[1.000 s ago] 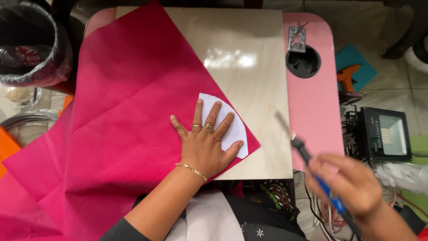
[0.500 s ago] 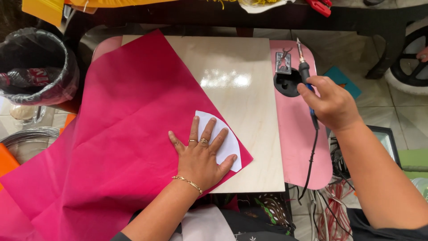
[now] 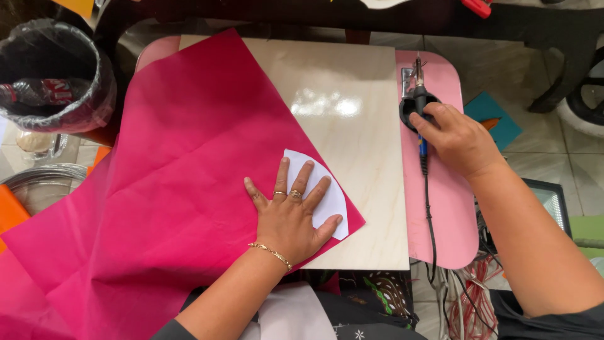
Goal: Cutting a shape out of pink fabric using a heat tool and a paper template
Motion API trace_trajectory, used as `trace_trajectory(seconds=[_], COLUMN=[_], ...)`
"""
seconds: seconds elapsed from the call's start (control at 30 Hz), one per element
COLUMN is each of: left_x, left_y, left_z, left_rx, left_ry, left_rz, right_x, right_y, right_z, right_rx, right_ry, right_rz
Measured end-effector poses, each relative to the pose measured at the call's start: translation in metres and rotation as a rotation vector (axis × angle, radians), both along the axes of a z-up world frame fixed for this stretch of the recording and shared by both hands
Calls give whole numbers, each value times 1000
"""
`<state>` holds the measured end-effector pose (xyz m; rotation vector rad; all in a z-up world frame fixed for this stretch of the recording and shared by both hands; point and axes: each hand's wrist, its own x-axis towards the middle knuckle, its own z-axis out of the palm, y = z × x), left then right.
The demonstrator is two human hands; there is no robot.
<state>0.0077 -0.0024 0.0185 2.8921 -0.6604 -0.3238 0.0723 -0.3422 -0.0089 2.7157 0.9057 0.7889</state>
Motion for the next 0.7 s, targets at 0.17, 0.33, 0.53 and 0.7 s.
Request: trace_trajectory(seconds=[0.17,0.33,0.53,0.7], left_x=[-1,-3,-5,-7], left_y=[2,2,3,4], left_z=[-8,-13,-18,-23], left_rx=[-35,-19,-71,-104], left_ry=[-51,-90,-196,-264], left_rz=[1,-3,2,2], right_x=[-17,-63,-115,-122], right_y=[14,85,151,157], right_z=[10,43,41,34], right_rx=[78,345,625,650], right_ry=[63,-15,731,728], right_rz=[-75,-124,-425,-435])
